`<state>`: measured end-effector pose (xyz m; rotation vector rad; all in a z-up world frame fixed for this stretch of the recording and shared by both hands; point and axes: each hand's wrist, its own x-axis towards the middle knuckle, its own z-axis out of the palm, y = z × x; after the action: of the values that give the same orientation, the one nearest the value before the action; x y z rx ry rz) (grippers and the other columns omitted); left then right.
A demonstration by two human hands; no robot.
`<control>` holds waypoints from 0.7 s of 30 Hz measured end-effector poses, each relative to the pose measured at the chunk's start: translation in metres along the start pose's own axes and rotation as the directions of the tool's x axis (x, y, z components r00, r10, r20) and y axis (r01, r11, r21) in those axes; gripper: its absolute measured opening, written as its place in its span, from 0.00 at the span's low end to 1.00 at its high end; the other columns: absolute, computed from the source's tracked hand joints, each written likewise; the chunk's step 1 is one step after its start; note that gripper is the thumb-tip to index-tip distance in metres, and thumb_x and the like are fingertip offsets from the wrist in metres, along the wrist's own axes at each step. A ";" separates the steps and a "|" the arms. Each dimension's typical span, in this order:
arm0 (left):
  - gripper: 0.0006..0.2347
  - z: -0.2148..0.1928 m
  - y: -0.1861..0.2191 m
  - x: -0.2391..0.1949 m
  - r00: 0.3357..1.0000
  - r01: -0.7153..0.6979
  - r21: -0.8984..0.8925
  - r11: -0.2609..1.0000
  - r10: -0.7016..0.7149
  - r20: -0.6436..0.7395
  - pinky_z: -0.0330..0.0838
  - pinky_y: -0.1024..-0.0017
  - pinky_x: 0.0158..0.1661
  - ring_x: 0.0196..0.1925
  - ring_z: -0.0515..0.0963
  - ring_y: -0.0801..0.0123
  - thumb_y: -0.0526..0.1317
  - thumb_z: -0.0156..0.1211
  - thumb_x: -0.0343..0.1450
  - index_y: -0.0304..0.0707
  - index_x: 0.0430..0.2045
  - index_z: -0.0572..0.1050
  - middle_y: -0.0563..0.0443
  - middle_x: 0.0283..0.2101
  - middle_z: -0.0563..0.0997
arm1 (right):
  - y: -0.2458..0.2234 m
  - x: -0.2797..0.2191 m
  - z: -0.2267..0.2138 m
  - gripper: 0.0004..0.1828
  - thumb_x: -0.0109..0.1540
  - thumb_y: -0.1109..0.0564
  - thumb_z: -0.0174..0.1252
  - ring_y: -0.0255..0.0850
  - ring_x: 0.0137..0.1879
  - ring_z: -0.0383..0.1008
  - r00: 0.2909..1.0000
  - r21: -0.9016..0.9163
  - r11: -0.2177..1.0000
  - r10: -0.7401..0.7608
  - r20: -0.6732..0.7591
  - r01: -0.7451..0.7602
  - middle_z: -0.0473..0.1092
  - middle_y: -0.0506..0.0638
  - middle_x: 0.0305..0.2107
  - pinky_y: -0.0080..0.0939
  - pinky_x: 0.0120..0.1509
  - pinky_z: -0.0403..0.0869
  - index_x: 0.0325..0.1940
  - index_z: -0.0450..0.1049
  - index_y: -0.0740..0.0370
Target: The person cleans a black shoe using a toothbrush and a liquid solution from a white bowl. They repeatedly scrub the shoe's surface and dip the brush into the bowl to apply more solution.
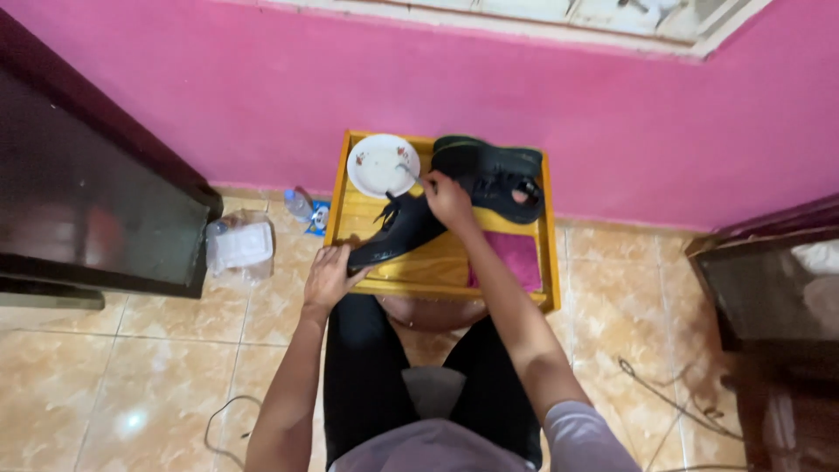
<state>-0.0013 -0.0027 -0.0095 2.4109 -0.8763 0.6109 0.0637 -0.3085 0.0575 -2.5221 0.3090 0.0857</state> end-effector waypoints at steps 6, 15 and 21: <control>0.22 0.006 -0.003 -0.002 1.000 0.005 0.032 0.999 -0.005 0.001 0.73 0.66 0.51 0.39 0.82 0.61 0.54 0.73 0.62 0.38 0.38 0.74 0.47 0.31 0.80 | -0.025 -0.022 -0.014 0.16 0.69 0.42 0.49 0.58 0.51 0.80 0.999 0.093 0.995 -0.023 -0.036 0.026 0.79 0.58 0.41 0.59 0.58 0.76 0.56 0.75 0.44; 0.24 0.006 -0.003 0.002 1.000 0.011 0.055 0.998 -0.011 0.015 0.73 0.65 0.50 0.38 0.82 0.60 0.56 0.73 0.60 0.39 0.38 0.73 0.48 0.29 0.78 | -0.054 -0.090 -0.045 0.20 0.73 0.54 0.49 0.61 0.57 0.76 0.953 0.487 0.861 0.012 -0.304 0.145 0.76 0.69 0.47 0.61 0.59 0.74 0.67 0.71 0.59; 0.24 0.015 -0.007 -0.007 1.000 0.014 0.078 0.997 -0.016 0.025 0.73 0.64 0.51 0.38 0.82 0.56 0.57 0.73 0.60 0.37 0.34 0.73 0.46 0.28 0.77 | -0.036 -0.209 -0.007 0.23 0.73 0.59 0.42 0.62 0.67 0.67 0.963 0.709 0.699 0.120 -0.241 0.090 0.68 0.72 0.60 0.62 0.71 0.66 0.72 0.64 0.68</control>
<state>0.0020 -0.0034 -0.0270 2.4981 -0.8589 0.6211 -0.1309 -0.2422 0.1103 -1.7315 0.3822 -0.3265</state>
